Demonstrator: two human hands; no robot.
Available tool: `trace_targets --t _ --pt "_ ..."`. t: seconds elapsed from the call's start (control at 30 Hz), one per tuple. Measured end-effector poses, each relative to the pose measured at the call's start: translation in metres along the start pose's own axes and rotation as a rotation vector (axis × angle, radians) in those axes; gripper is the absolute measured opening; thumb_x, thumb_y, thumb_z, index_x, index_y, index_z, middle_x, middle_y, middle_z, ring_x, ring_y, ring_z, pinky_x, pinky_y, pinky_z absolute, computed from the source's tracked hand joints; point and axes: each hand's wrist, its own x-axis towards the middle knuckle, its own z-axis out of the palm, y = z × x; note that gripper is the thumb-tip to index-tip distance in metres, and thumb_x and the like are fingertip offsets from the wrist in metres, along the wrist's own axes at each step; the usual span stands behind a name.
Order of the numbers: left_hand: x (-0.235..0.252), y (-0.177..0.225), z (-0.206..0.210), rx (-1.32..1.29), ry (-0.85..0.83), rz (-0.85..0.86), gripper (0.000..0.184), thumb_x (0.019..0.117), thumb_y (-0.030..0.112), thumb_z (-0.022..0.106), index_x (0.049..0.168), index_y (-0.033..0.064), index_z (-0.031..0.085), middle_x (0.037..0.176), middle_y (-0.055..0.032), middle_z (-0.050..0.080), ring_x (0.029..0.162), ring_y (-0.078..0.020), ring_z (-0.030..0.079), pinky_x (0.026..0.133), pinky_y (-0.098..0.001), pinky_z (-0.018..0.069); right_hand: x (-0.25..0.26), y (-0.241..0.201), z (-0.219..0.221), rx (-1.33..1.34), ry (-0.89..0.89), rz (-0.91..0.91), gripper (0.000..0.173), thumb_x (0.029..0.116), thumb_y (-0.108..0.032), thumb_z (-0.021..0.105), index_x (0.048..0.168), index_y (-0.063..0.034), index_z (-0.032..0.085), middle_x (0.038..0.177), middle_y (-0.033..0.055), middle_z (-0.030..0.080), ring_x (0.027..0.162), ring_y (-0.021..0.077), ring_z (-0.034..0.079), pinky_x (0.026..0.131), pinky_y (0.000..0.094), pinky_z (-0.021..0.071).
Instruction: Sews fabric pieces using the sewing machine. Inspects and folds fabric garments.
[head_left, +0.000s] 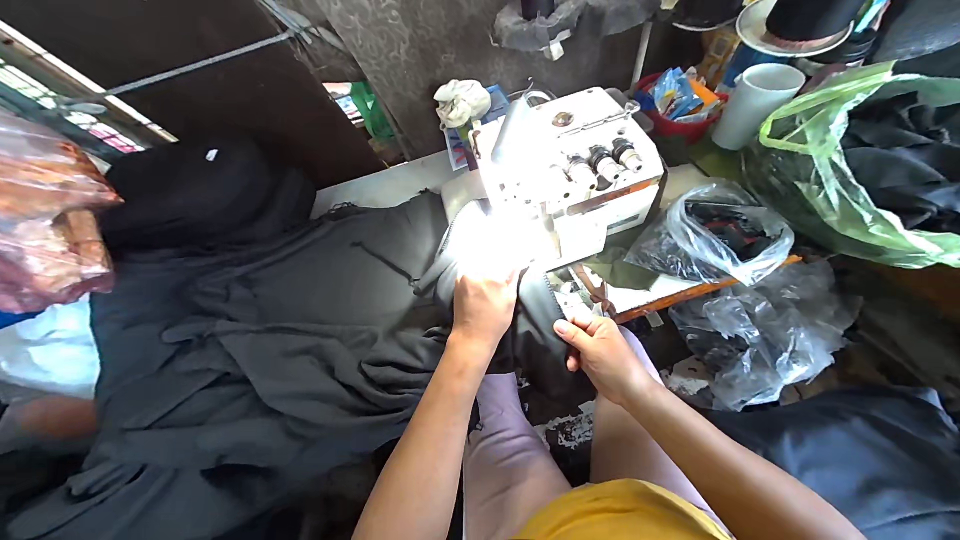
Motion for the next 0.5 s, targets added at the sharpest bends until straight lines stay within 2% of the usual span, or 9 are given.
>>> trace_targets --t 0.23,0.33,0.4,0.5 --pt "0.0032 -0.004 0.0034 -0.041 0.029 0.002 0.013 0.0942 0.012 0.07 0.091 0.004 0.079 0.089 -0.0138 0.075 0.086 -0.029 0.072 0.077 -0.047 0.056 0.0032 -0.0003 0.001 -0.004 -0.003 -0.017 0.017 0.1033 -0.007 0.056 0.088 -0.0034 0.064 0.074 0.0015 0.065 0.053 0.0044 0.056 0.05 0.0185 0.0494" --pt "0.003 -0.0041 0.0038 -0.04 0.035 -0.002 0.014 0.094 0.012 0.07 0.088 0.0036 0.078 0.086 -0.0137 0.074 0.083 -0.0286 0.072 0.075 -0.0468 0.0562 0.0027 -0.0013 0.0022 -0.011 0.006 -0.011 0.018 0.1033 -0.007 0.056 0.087 -0.0036 0.063 0.073 0.0014 0.064 0.052 0.0049 0.056 0.05 0.0185 0.049" --pt "0.0024 -0.0023 0.0031 -0.059 0.026 -0.02 0.013 0.0945 0.013 0.07 0.092 0.0051 0.079 0.089 -0.0125 0.075 0.085 -0.027 0.072 0.077 -0.0456 0.0565 0.0018 -0.0015 0.0027 -0.016 0.012 -0.013 0.019 0.1034 -0.008 0.056 0.086 -0.0036 0.062 0.073 0.0018 0.064 0.052 0.0051 0.056 0.05 0.0186 0.0495" --pt "-0.0044 0.0022 0.0067 -0.078 0.027 -0.051 0.017 0.0974 0.016 0.068 0.106 0.007 0.079 0.1 -0.0114 0.076 0.095 -0.0264 0.073 0.085 -0.0451 0.0577 0.0011 0.0002 0.0023 -0.011 0.016 0.002 0.019 0.1036 -0.008 0.057 0.087 -0.0026 0.063 0.074 0.003 0.065 0.053 0.0061 0.057 0.05 0.0195 0.0501"
